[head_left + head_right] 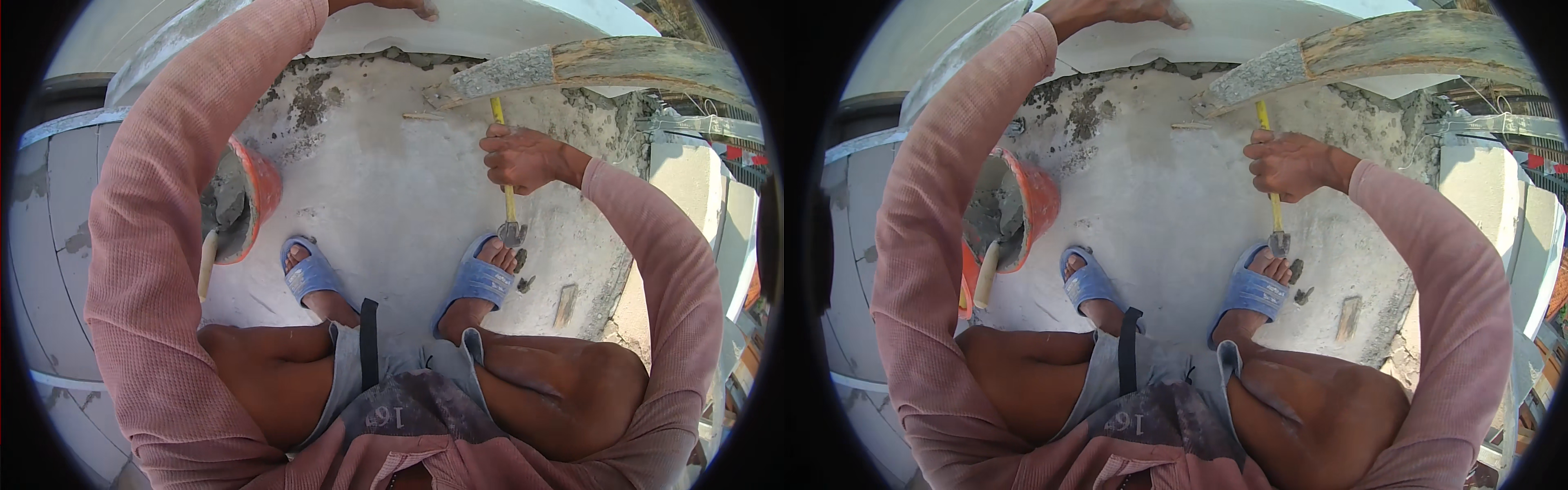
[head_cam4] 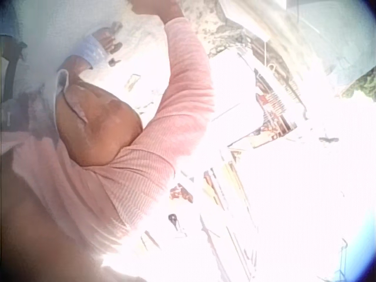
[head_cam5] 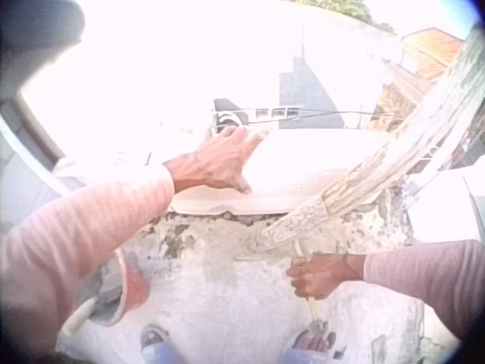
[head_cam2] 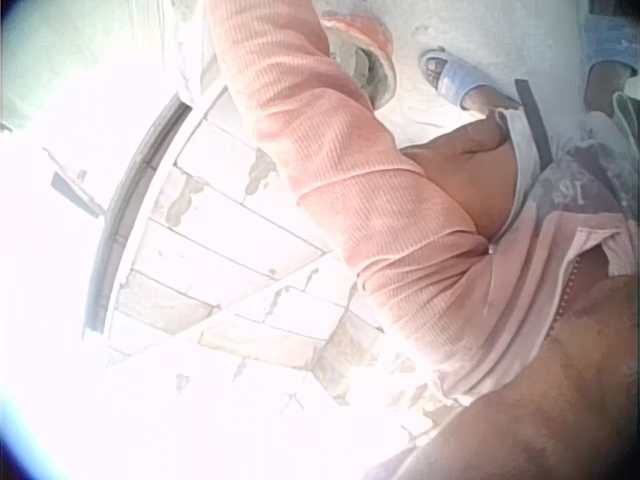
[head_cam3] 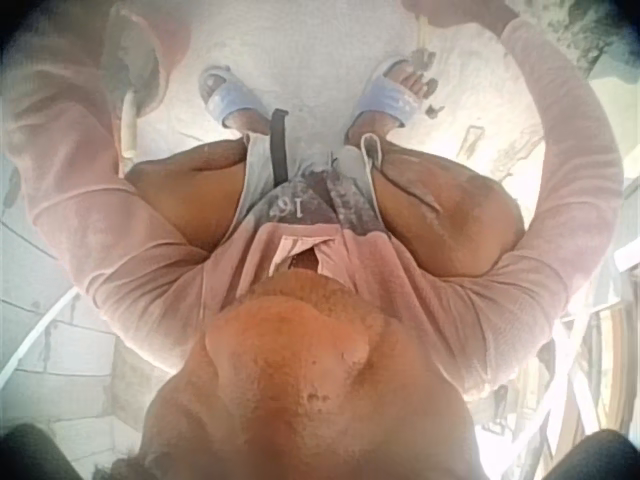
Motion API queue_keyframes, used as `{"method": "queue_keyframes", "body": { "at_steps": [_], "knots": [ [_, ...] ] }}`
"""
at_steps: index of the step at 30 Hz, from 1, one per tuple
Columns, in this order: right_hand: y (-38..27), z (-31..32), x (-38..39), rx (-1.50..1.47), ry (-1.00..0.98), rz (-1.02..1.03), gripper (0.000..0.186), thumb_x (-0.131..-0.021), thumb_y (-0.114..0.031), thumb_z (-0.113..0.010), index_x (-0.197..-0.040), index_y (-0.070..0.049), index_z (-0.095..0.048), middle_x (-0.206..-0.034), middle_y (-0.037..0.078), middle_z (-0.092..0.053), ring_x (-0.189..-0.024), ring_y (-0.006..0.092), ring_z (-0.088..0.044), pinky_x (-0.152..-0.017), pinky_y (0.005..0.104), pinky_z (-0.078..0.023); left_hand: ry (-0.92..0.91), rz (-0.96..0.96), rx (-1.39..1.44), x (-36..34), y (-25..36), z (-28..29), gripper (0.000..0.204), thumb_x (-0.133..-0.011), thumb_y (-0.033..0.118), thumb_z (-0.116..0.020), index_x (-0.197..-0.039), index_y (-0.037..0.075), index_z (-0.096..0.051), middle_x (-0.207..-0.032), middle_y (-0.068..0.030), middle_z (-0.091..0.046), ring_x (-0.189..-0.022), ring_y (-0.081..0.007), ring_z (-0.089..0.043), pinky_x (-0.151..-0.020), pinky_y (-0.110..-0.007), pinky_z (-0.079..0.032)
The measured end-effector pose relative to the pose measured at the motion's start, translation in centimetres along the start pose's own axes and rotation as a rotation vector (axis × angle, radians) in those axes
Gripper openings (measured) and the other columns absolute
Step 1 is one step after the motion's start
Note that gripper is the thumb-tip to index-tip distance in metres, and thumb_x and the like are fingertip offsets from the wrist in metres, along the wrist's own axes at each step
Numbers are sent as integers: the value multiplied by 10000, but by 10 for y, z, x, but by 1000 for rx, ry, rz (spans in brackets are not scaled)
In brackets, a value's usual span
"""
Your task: The person applies mortar to a lightweight concrete block using a trowel, then places the block on a ledge and uses a hammer and a tape measure to align it.
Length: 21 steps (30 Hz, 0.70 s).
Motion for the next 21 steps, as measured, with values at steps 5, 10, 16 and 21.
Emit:
{"method": "queue_keyframes", "body": {
  "at_steps": [5,10,16,21],
  "knots": [
    [28,-3,-3,86,-47,-100,176,-653,-240,-804,-644,-147,-654,-749,-33,-573,-956,203,-530,-952,360,-431,54,-62,67,4,-10,-3,1195,-671,357,-930,-1610,41,-264,-1333,-281,-520,-1266,-444,-496,-1036,-588,-455],
    [13,3,-5,69,-43,-16,165,-646,-229,-807,-641,-153,-661,-731,-37,-570,-969,199,-527,-954,355,-429,4,-21,-14,5,-6,-1,1203,-666,367,-933,-1612,44,-265,-1340,-278,-521,-1275,-436,-495,-1039,-597,-450],
    [24,3,-4,155,-63,-40,136,-687,-226,-806,-674,-145,-697,-760,-45,-620,-1022,198,-552,-940,343,-498,20,-63,69,6,-9,1,1192,-674,350,-932,-1619,58,-266,-1354,-263,-516,-1296,-432,-483,-1042,-618,-438],
    [8,-2,-12,154,-146,48,157,-659,-248,-807,-646,-171,-671,-723,-56,-583,-992,183,-529,-958,360,-421,-6,-38,82,11,-2,1,1173,-690,340,-918,-1625,63,-265,-1363,-271,-509,-1312,-439,-465,-1075,-582,-426]
  ]
}}
Point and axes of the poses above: each hand's wrist, its own x-axis away from the middle knuckle, its own z-axis out of the back of the hand, y = z × x, the point moved 6 cm from there along -x, towards the middle knuckle
